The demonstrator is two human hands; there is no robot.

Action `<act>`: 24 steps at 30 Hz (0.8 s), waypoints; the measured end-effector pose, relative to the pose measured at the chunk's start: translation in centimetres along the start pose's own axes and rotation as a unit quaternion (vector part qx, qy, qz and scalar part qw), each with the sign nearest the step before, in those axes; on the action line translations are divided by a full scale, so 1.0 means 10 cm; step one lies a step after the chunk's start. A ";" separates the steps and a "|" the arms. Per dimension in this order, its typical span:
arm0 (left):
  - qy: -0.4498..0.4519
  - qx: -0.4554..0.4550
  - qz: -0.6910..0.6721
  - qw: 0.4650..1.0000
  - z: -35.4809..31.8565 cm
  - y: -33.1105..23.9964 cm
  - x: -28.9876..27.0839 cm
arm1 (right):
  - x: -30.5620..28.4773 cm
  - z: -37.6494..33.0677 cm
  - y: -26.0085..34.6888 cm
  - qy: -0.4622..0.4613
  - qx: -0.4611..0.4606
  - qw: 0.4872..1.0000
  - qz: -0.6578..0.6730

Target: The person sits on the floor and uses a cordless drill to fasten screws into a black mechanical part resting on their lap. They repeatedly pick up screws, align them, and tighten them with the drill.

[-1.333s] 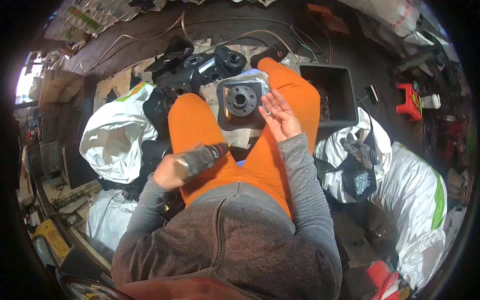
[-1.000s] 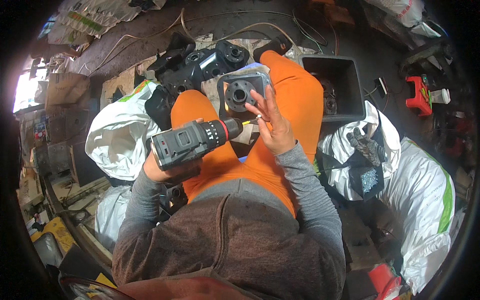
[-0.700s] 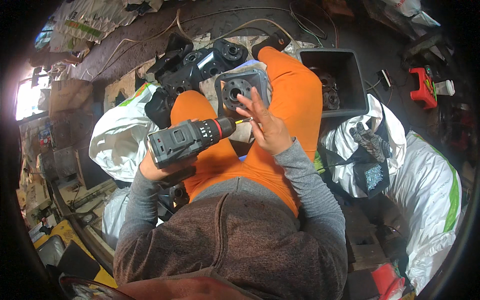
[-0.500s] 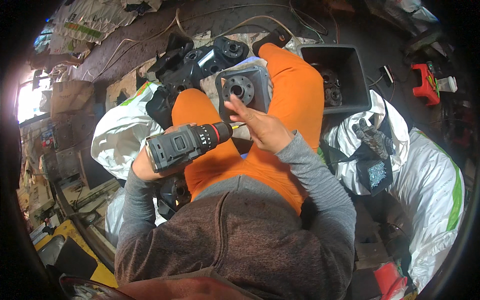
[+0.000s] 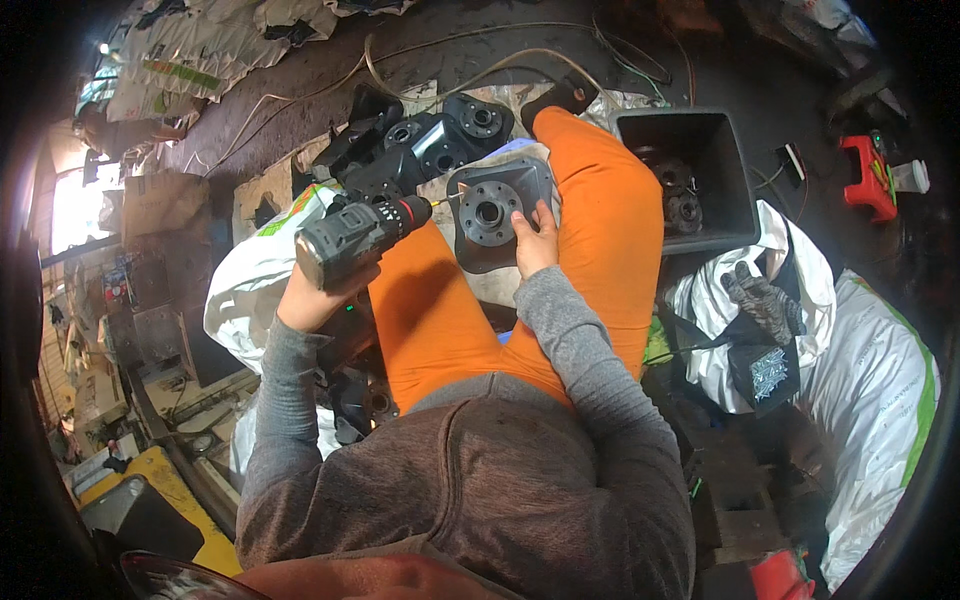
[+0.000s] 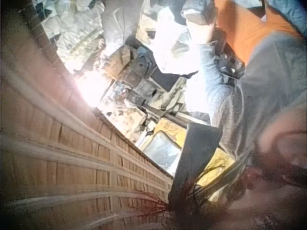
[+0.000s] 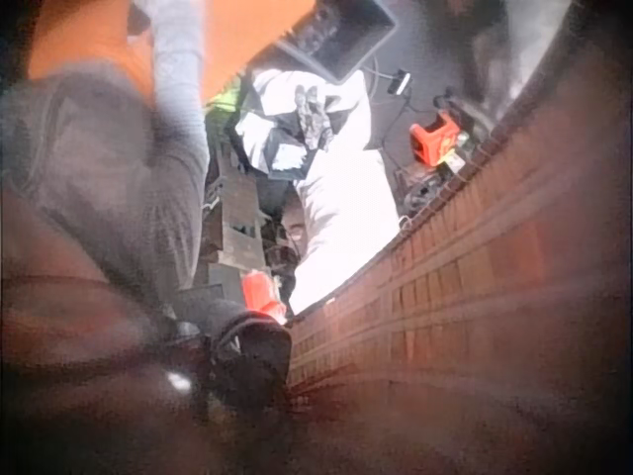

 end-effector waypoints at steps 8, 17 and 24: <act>0.026 0.038 0.027 0.999 0.36 0.12 -0.01 | 0.02 0.20 -0.13 0.011 0.034 0.999 -0.010; 0.069 -0.007 0.030 0.997 0.37 0.00 -0.06 | 0.19 0.17 0.35 0.116 -0.136 0.976 -0.125; 0.139 -0.080 0.083 0.984 0.62 -0.03 -0.10 | 0.22 0.46 0.49 0.160 -0.138 0.946 -0.247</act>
Point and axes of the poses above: each hand's wrist, its own z-axis towards the middle knuckle, its own x-axis out of the palm, y = z × x, the point moved 6 cm from there along z, towards the middle knuckle, and after that the axes turned 14 degrees about y, right-handed, at the moved point
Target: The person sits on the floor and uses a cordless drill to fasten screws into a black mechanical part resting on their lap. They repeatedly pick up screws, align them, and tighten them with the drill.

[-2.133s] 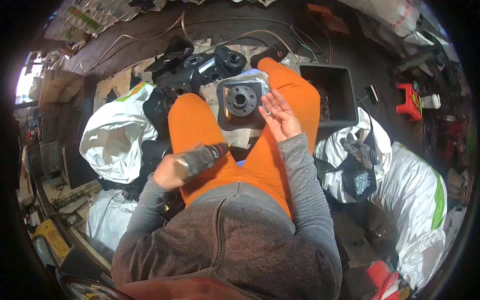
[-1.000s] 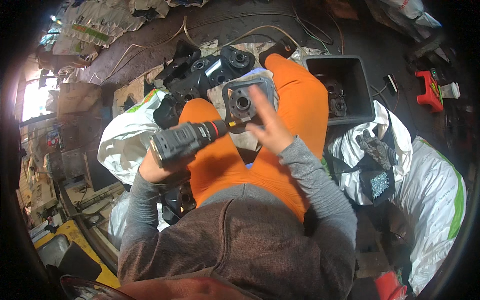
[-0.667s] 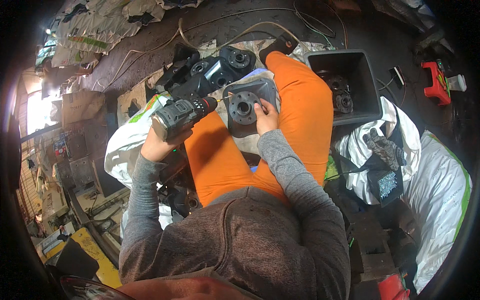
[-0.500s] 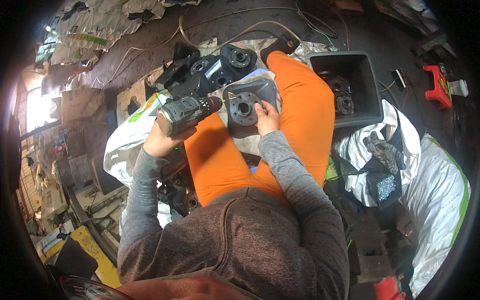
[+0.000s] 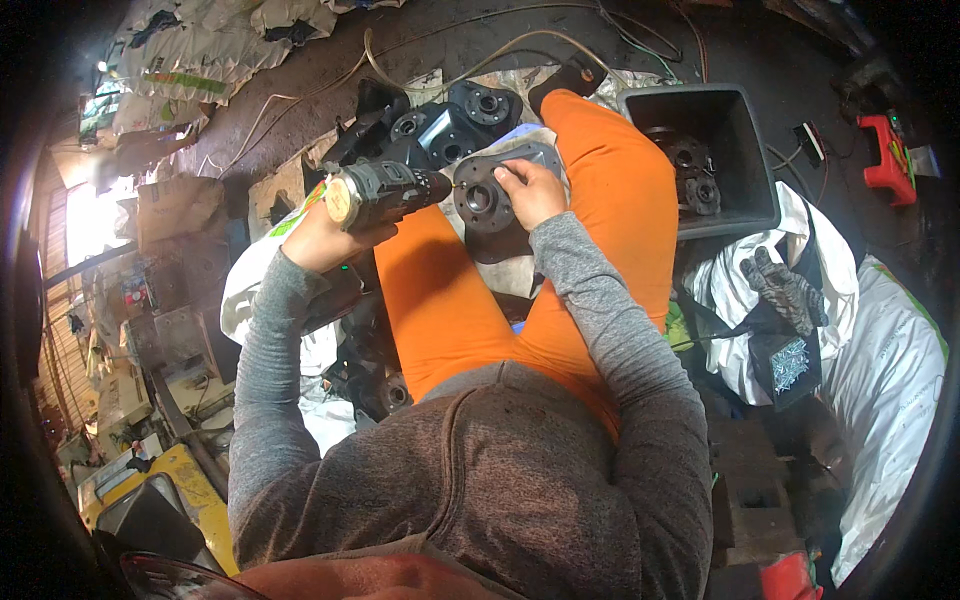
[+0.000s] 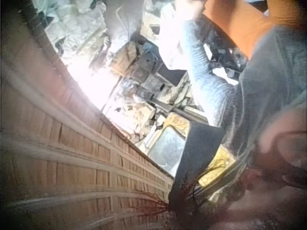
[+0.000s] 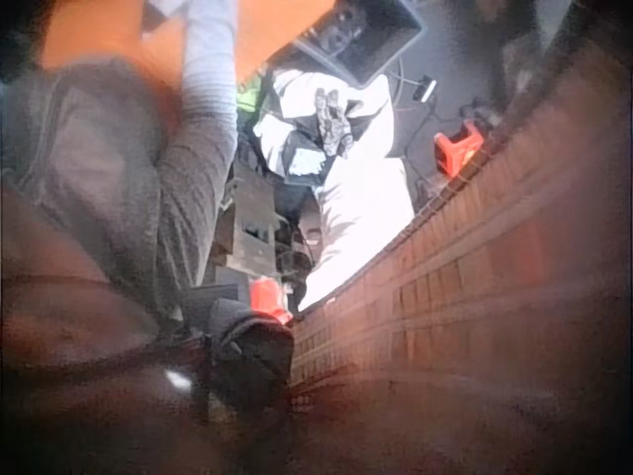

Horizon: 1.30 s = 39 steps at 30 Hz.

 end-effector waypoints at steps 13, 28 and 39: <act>-0.006 -0.037 -0.085 0.996 0.14 0.18 0.02 | 0.03 0.00 -0.16 -0.038 0.042 0.995 -0.078; -0.007 0.013 0.107 0.994 0.31 0.00 0.04 | -0.03 -0.15 -0.08 -0.146 0.038 0.972 -0.179; -0.025 0.062 0.162 0.985 0.40 0.05 0.14 | 0.02 -0.21 -0.12 -0.092 0.087 0.976 -0.179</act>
Point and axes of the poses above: each hand's wrist, its own z-axis towards the middle knuckle, its own x-axis out of the palm, y = z × x, the point moved 6 cm from there along z, towards the middle knuckle, and after that the axes turned 14 degrees about y, right-handed, at the moved point
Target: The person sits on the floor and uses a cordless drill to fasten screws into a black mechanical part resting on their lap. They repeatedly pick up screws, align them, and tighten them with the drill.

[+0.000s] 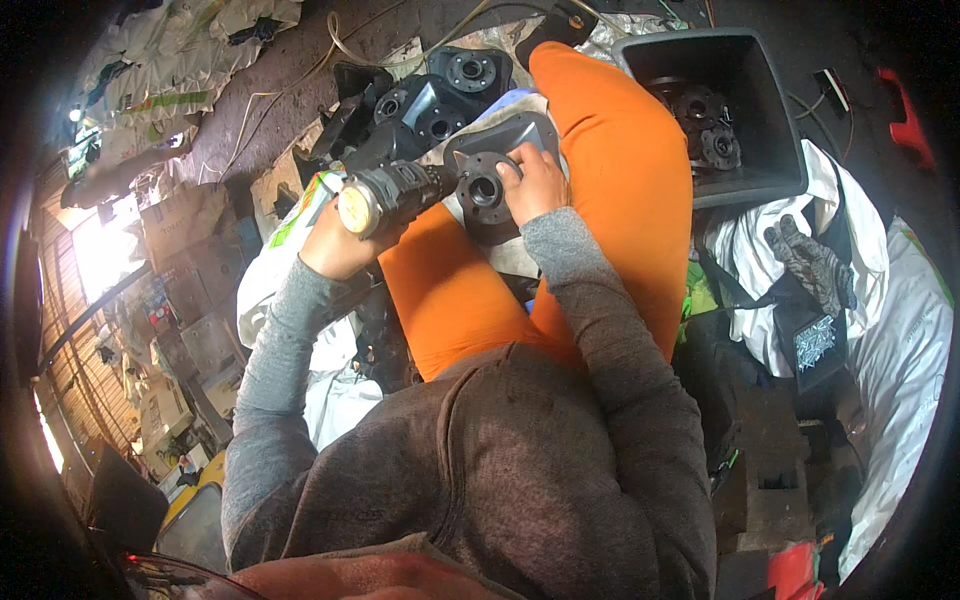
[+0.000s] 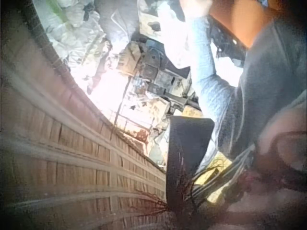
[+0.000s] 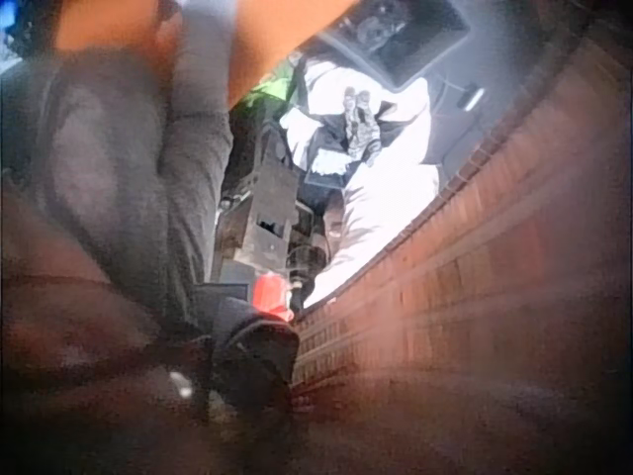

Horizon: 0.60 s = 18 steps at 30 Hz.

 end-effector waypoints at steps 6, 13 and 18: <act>-0.019 0.097 0.105 0.989 0.07 -0.09 -0.02 | 0.24 0.27 -0.17 -0.006 -0.064 0.997 0.040; -0.054 -0.091 -0.305 0.946 -0.13 0.03 0.23 | 0.11 0.19 -0.19 -0.060 -0.012 0.996 0.061; 0.000 -0.076 -0.407 0.910 -0.15 -0.04 0.15 | 0.31 0.29 -0.16 -0.025 -0.060 0.996 -0.059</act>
Point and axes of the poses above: each hand's wrist, its own z-axis towards the middle knuckle, its own x-axis out of the palm, y = z × x, the point moved 6 cm from there along z, towards the middle knuckle, and after that the axes turned 14 degrees about y, right-handed, at the moved point
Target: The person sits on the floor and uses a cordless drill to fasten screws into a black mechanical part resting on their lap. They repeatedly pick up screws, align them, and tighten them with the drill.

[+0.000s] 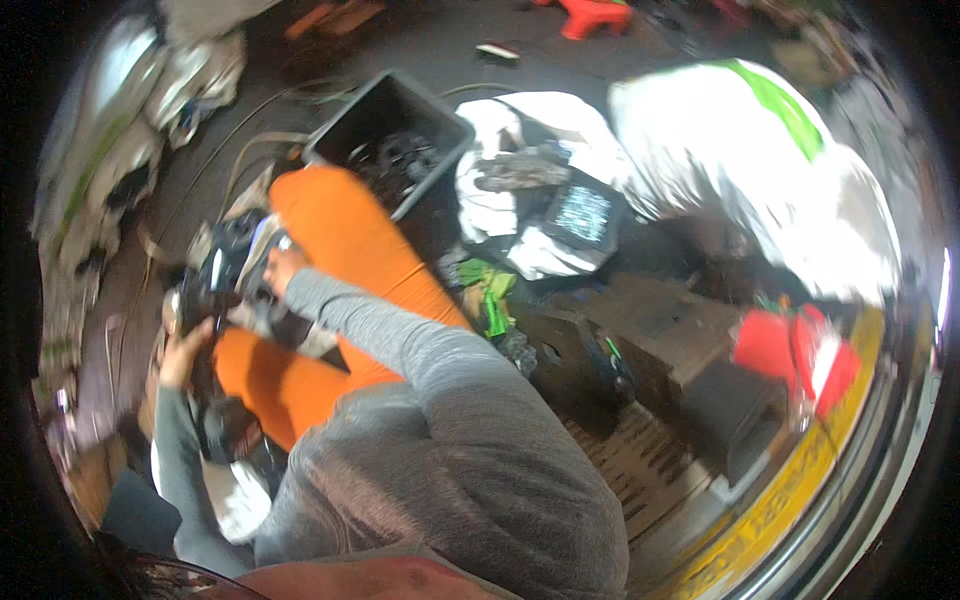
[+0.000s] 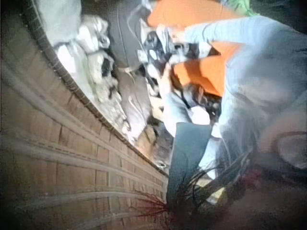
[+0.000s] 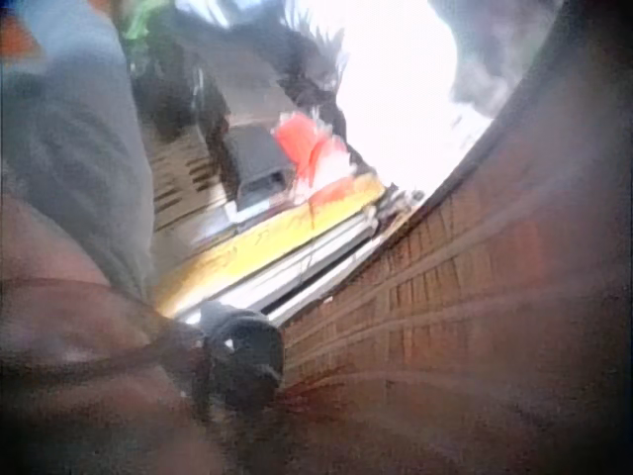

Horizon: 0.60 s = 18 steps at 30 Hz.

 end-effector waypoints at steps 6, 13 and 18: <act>-0.021 0.042 0.331 0.942 -0.12 -0.43 0.15 | -0.17 -0.10 0.10 -0.028 -0.024 0.999 -0.028; -0.031 0.250 0.418 0.873 -0.64 -0.90 0.15 | -0.80 -0.58 0.57 -0.148 -0.126 0.981 -0.016; 0.056 0.204 0.455 0.865 -0.95 0.57 0.65 | -2.84 -1.95 0.32 -0.330 -0.170 0.923 -0.102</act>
Point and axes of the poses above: each hand's wrist, its own z-axis towards the middle knuckle, its own x-axis out of the palm, y = z × x, the point moved 6 cm from there along z, towards the middle knuckle, and after that the axes turned 14 degrees about y, right-handed, at the moved point
